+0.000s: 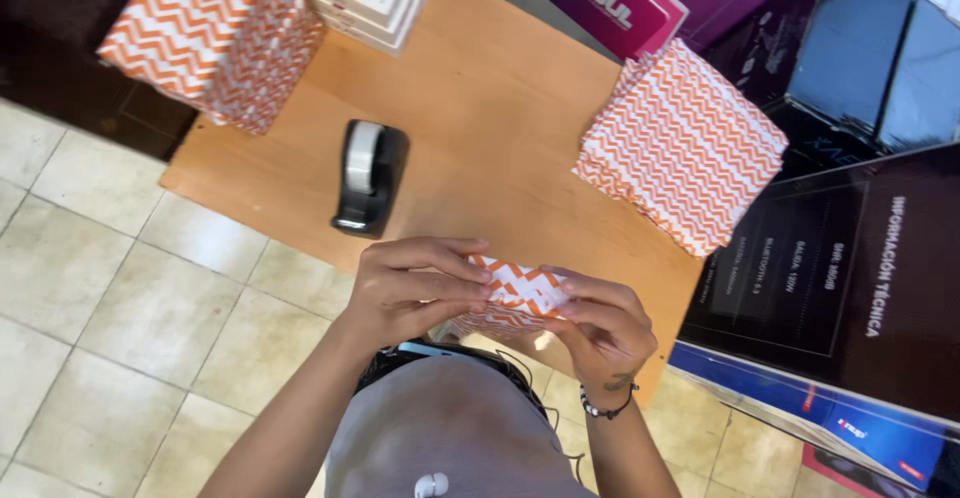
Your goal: The person places a box into a paper bag, folds the top of the bag over multiple times, and secures it with tape using a dispenser.
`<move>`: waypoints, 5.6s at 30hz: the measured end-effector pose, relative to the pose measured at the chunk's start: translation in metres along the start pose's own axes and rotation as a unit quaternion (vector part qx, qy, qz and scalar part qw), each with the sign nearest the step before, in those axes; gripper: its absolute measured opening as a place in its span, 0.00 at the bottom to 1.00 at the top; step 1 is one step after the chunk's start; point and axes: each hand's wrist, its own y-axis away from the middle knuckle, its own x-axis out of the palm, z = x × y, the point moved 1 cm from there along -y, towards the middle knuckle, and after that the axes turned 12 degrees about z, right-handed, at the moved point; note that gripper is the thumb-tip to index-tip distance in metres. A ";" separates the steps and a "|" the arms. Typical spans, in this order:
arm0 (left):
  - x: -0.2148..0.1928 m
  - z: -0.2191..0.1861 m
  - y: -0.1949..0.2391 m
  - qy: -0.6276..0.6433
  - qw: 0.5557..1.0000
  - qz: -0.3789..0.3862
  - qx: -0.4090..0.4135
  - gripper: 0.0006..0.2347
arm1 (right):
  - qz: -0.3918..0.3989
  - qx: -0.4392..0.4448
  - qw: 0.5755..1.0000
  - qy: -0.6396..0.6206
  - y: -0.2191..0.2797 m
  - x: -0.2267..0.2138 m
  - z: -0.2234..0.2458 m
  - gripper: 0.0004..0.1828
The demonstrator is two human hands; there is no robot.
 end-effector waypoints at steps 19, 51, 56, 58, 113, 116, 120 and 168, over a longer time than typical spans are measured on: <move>-0.117 0.084 0.125 -0.122 0.848 -0.091 -0.508 0.22 | 0.041 0.072 0.978 0.190 0.020 0.102 0.027 0.08; -0.094 0.142 0.179 -0.141 0.905 -0.128 -0.380 0.03 | -0.034 0.109 0.967 0.229 0.053 0.098 0.039 0.13; -0.103 0.107 0.177 -0.324 0.841 -0.017 -0.433 0.06 | 0.016 0.042 0.970 0.240 0.033 0.099 0.047 0.14; -0.101 0.059 0.136 -0.209 0.849 -0.037 -0.483 0.06 | 0.024 0.025 0.971 0.235 0.029 0.099 0.047 0.14; -0.098 0.137 0.147 -0.265 0.794 -0.034 -0.547 0.19 | -0.044 0.096 0.992 0.072 0.039 0.052 0.016 0.35; -0.094 0.129 0.134 -0.157 0.796 -0.125 -0.571 0.04 | -0.033 0.098 0.992 0.077 0.037 0.054 0.017 0.33; -0.090 0.133 0.135 -0.071 0.815 -0.171 -0.549 0.04 | -0.034 0.103 0.990 0.087 0.036 0.053 0.017 0.31; -0.073 0.032 0.106 -0.161 0.781 0.115 -0.593 0.08 | -0.007 0.008 0.993 0.117 0.029 0.079 0.007 0.51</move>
